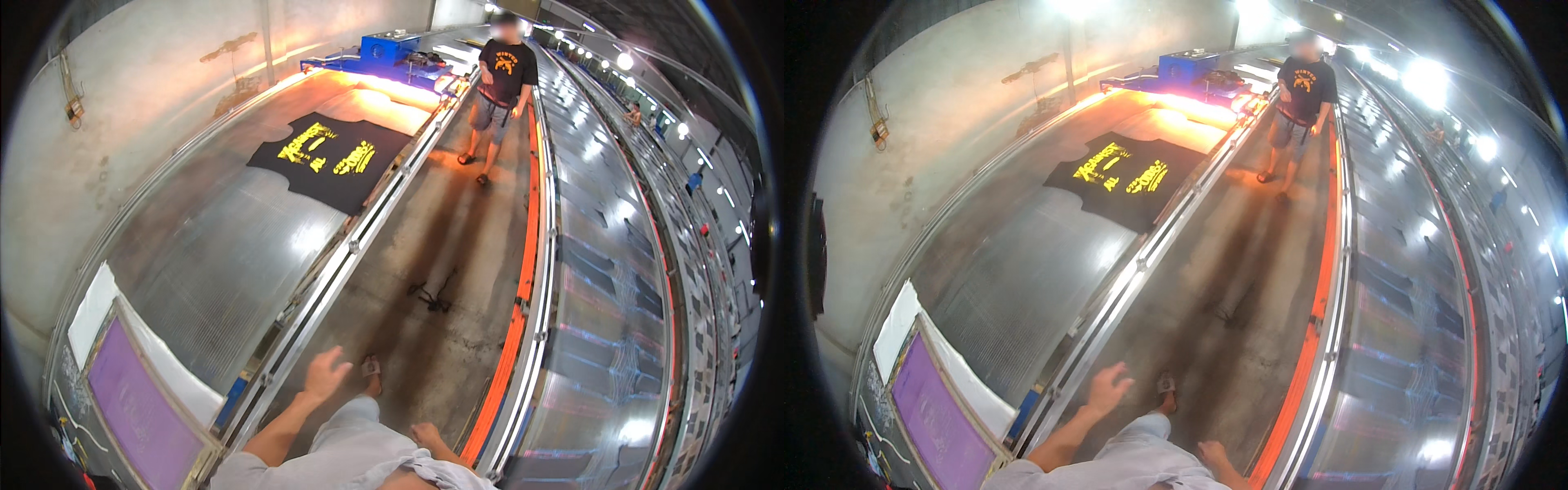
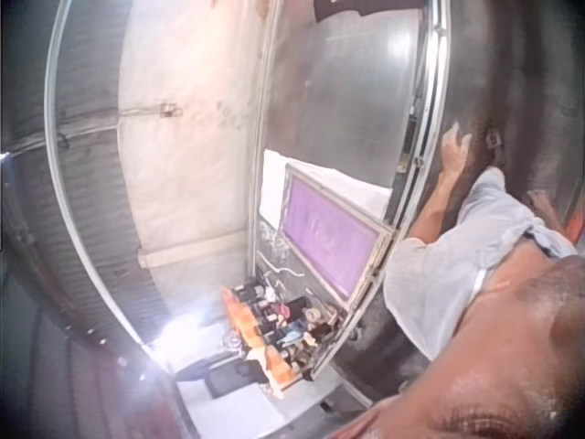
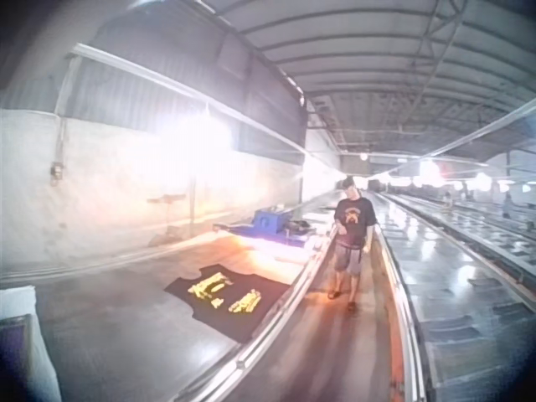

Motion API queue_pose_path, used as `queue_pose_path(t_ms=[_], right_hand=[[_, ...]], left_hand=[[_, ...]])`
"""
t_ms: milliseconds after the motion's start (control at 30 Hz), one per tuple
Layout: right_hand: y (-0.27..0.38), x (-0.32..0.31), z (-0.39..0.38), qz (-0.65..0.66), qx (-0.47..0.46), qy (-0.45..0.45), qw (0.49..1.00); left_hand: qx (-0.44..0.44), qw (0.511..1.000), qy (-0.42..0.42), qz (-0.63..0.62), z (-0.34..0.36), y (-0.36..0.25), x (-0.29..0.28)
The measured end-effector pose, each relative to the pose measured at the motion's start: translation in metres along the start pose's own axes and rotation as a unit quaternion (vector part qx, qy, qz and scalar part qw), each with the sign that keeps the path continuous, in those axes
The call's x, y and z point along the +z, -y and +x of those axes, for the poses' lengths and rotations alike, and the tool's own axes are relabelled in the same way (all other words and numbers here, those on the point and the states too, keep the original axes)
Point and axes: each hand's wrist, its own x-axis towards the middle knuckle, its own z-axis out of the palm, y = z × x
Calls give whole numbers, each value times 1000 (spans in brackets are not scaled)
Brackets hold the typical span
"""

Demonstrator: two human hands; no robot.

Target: The person carries a purple screen-printing frame to a printing station, aligns it over a black t-shirt, and uses a squeegee to apply ink. The person then lifts the frame and moves the printed t-shirt to a conveyor dryer.

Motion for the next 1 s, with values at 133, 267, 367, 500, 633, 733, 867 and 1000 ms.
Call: queue_pose_path(t_ms=[133, 267, 367, 500, 633, 733, 867, 1000], right_hand=[[-38, -35, -13, 195, 201, 49, 959], [-130, -52, -31, 247, 221, 25, 943], [-147, -75, 4, 608, 402, -65, 682], [-141, -128, 88, 397, 393, 18, 830], [-144, -174, 162, 230, 289, 61, 927], [-173, -207, 215, 124, 158, 83, 976], [-246, -260, 316, -103, -134, 155, 973], [-322, -309, 423, 334, 393, 178, 838]], left_hand=[[43, 968, 229, -90, 87, -25, 47], [184, 939, 288, -45, 162, -38, 75], [199, 923, 329, -2, 191, -27, 66], [167, 902, 393, 62, 209, -4, 31], [117, 877, 462, 60, 203, 21, 16], [97, 886, 452, 21, 202, 11, 8], [-30, 903, 429, 16, 212, -30, 12], [-89, 948, 305, -35, 209, -19, 82]])
